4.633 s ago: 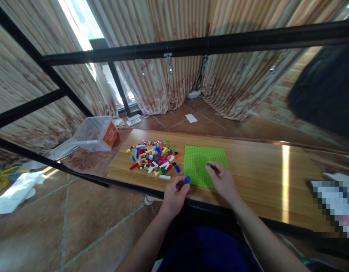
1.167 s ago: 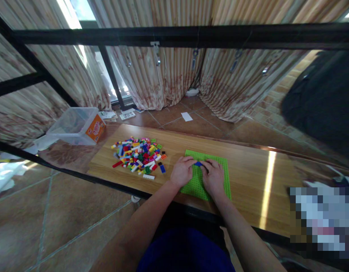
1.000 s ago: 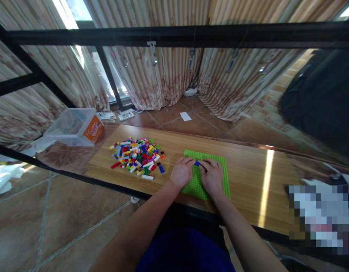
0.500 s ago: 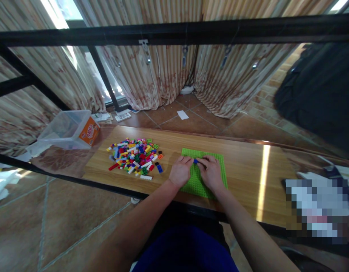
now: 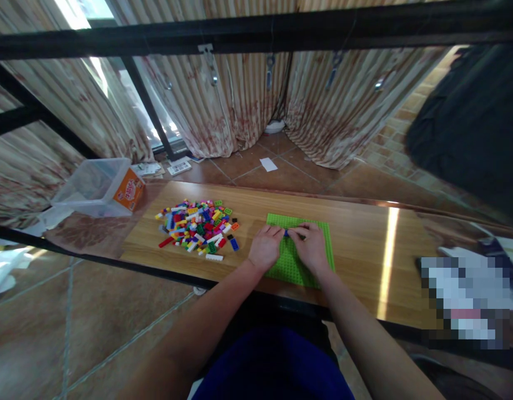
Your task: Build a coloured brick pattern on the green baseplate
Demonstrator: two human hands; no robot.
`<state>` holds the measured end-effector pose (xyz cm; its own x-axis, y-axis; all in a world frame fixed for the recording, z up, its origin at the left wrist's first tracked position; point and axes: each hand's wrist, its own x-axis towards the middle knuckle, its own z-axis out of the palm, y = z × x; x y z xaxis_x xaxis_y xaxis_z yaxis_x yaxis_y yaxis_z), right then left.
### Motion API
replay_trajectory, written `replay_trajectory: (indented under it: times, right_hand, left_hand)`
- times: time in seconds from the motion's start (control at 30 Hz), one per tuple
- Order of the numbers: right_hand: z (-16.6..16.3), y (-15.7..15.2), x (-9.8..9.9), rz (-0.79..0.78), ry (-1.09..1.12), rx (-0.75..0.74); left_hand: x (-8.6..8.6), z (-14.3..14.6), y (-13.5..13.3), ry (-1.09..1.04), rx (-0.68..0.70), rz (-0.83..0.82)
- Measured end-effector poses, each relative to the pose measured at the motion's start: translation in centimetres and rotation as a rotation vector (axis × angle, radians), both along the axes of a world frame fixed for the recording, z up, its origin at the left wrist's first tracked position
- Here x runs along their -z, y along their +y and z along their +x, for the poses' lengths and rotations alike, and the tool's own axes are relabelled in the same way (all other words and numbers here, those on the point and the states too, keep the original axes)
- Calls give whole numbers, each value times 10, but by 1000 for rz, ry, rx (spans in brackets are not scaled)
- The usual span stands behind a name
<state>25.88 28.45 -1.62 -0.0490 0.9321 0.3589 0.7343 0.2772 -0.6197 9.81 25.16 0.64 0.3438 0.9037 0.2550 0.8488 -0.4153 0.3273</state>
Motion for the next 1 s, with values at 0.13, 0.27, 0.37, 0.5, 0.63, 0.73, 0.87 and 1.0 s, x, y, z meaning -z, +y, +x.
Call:
replay_trajectory:
  times: [0.13, 0.27, 0.37, 0.5, 0.63, 0.73, 0.87, 1.0]
  right_hand:
    - [1, 8, 1, -62, 80, 21]
    - [1, 13, 2, -112, 120, 15]
    - [3, 14, -2, -115, 128, -24]
    - [20, 11, -10, -93, 175, -93]
    - [52, -4, -15, -68, 177, -104]
    - [68, -18, -14, -58, 79, -188]
    - [69, -23, -13, -82, -47, -249]
    - [62, -16, -14, -64, -117, -244]
  left_hand:
    - [-4, 3, 4, 6, -7, -22]
    - [-8, 9, 6, 55, -54, -47]
    - [-6, 11, 3, 48, -91, -9]
    - [2, 9, -1, -48, -109, 47]
    - [6, 7, 1, -91, -99, 49]
    - [4, 7, 1, -110, -107, 52]
    - [1, 8, -2, -113, -42, 96]
    - [1, 8, -3, -92, 42, 115]
